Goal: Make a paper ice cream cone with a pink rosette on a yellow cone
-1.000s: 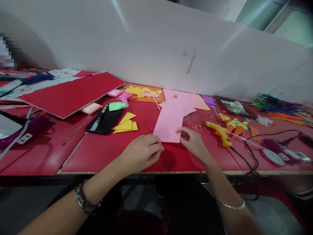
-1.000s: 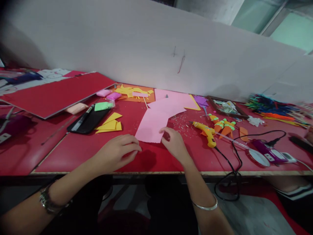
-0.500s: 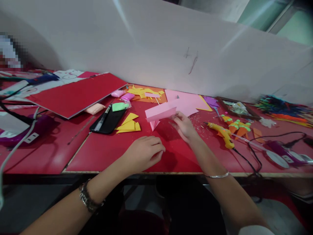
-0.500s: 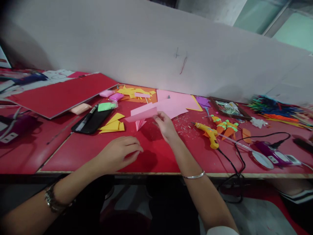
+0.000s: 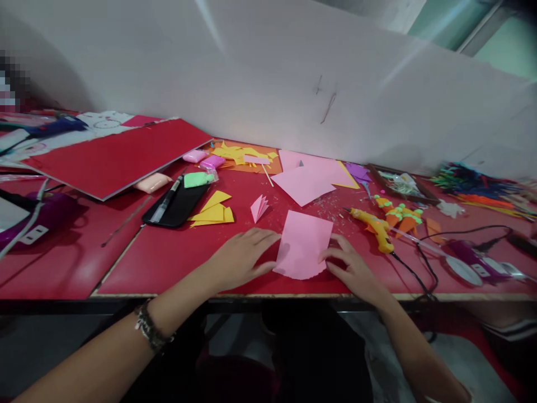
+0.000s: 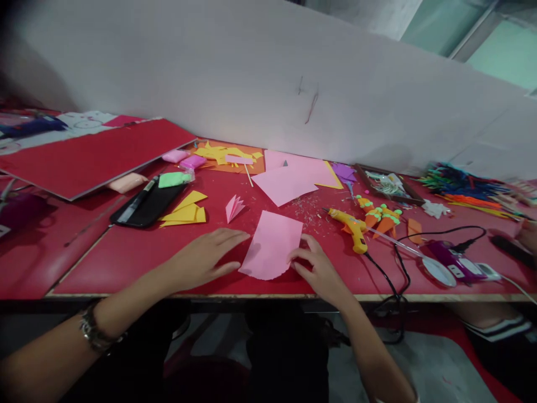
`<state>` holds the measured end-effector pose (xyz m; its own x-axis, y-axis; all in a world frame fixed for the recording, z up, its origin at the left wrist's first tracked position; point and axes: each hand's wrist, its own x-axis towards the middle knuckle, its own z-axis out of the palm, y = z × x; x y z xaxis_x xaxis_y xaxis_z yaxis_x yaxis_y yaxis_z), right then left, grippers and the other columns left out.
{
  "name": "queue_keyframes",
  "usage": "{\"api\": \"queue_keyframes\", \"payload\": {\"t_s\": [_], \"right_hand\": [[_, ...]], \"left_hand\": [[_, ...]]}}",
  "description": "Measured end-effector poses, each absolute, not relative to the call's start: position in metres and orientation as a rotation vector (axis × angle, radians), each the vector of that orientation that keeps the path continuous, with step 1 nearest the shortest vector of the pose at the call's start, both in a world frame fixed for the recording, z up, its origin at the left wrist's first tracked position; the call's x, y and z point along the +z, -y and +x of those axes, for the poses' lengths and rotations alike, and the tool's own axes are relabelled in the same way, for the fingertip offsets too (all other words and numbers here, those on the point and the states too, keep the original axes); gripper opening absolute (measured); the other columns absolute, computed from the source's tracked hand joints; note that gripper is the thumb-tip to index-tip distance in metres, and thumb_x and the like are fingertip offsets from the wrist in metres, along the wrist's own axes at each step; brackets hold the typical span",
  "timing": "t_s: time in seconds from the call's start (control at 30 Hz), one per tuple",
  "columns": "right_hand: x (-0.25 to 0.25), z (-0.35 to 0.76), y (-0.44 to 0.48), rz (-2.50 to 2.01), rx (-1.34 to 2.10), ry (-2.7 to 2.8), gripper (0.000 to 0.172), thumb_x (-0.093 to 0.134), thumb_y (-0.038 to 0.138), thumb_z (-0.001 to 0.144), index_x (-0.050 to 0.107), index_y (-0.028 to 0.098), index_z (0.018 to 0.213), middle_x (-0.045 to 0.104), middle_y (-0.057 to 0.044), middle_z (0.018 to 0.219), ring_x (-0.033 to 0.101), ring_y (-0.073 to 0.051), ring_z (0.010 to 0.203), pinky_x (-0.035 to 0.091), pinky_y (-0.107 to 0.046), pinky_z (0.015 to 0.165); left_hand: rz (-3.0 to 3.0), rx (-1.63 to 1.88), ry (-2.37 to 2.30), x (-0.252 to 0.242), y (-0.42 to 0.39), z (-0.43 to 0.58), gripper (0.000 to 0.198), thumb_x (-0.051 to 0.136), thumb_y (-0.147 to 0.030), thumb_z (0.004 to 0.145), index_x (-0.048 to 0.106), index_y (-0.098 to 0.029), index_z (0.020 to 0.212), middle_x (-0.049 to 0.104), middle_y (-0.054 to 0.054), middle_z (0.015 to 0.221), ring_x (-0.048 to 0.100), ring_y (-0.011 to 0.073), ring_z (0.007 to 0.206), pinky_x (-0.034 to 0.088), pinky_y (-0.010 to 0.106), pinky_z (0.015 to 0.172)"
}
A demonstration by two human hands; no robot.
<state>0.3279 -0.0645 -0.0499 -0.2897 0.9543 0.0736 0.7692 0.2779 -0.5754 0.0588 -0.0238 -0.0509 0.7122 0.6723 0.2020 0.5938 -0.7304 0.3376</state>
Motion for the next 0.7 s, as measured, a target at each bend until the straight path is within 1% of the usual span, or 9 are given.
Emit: {"api": "queue_keyframes", "payload": {"t_s": [0.1,0.2,0.3,0.4,0.43,0.5,0.57,0.6,0.7], "right_hand": [[-0.048,0.331,0.062,-1.534,0.665,2.239,0.013,0.048,0.025,0.079,0.061,0.022,0.081,0.039,-0.006,0.118,0.040,-0.023,0.112,0.033,-0.041,0.096],[-0.046,0.333,0.058,-1.455,0.743,2.299,0.013,0.049,0.028,0.079,0.061,0.023,0.083,0.036,-0.006,0.122,0.037,-0.022,0.116,0.030,-0.040,0.098],[-0.046,0.333,0.055,-1.411,0.756,2.238,0.012,0.049,0.026,0.079,0.060,0.022,0.080,0.032,-0.005,0.128,0.033,-0.021,0.121,0.029,-0.040,0.100],[-0.045,0.329,0.057,-1.384,0.618,2.105,0.013,0.049,0.022,0.078,0.062,0.022,0.077,0.028,-0.003,0.133,0.027,-0.023,0.124,0.028,-0.041,0.100],[-0.043,0.327,0.059,-1.358,0.561,2.054,0.013,0.050,0.020,0.077,0.063,0.022,0.076,0.031,-0.002,0.132,0.029,-0.023,0.123,0.030,-0.041,0.099],[-0.036,0.321,0.062,-1.299,0.501,1.927,0.012,0.051,0.020,0.077,0.063,0.022,0.076,0.046,-0.004,0.119,0.043,-0.020,0.112,0.037,-0.038,0.093],[-0.028,0.314,0.065,-1.292,0.516,1.763,0.008,0.053,0.023,0.077,0.061,0.022,0.077,0.059,-0.003,0.092,0.056,-0.016,0.088,0.045,-0.032,0.080],[-0.024,0.310,0.065,-1.308,0.537,1.680,0.008,0.054,0.025,0.076,0.060,0.021,0.078,0.061,-0.001,0.081,0.057,-0.014,0.078,0.047,-0.029,0.072],[-0.015,0.299,0.064,-1.328,0.620,1.543,0.011,0.055,0.031,0.076,0.059,0.021,0.079,0.061,0.001,0.071,0.057,-0.012,0.066,0.047,-0.023,0.059]], "left_hand": [[2.709,0.301,-0.898,-0.060,0.026,0.065,0.056,0.033,-0.050,0.084,0.025,-0.025,0.133,0.030,0.003,0.139,0.025,0.0208,0.127,0.021,0.038,0.103],[2.708,0.253,-0.848,-0.063,0.029,0.067,0.060,0.032,-0.051,0.083,0.018,-0.027,0.136,0.019,0.001,0.143,0.017,0.0190,0.130,0.013,0.037,0.106],[2.690,0.256,-0.812,-0.061,0.031,0.067,0.070,0.035,-0.058,0.078,0.015,-0.026,0.136,0.019,0.003,0.143,0.016,0.0203,0.131,0.009,0.038,0.106],[2.674,0.277,-0.759,-0.059,0.030,0.066,0.084,0.042,-0.066,0.069,0.016,-0.025,0.136,0.023,0.005,0.142,0.018,0.0240,0.130,0.006,0.041,0.106],[2.670,0.288,-0.737,-0.058,0.030,0.065,0.087,0.045,-0.067,0.066,0.017,-0.026,0.136,0.024,0.006,0.141,0.019,0.0250,0.129,0.005,0.042,0.106],[2.653,0.352,-0.719,-0.053,0.031,0.065,0.088,0.051,-0.066,0.062,0.022,-0.026,0.135,0.030,0.006,0.139,0.023,0.0265,0.127,0.006,0.045,0.105],[2.598,0.474,-0.760,-0.047,0.032,0.066,0.076,0.054,-0.060,0.065,0.033,-0.025,0.130,0.038,0.007,0.133,0.031,0.0259,0.122,0.013,0.044,0.104],[2.546,0.562,-0.801,-0.044,0.032,0.066,0.065,0.053,-0.054,0.069,0.040,-0.023,0.125,0.043,0.008,0.129,0.036,0.0246,0.118,0.019,0.042,0.102],[2.283,0.794,-0.912,-0.037,0.032,0.066,0.030,0.045,-0.038,0.081,0.058,-0.018,0.099,0.057,0.007,0.106,0.049,0.0183,0.099,0.036,0.032,0.088]]}}
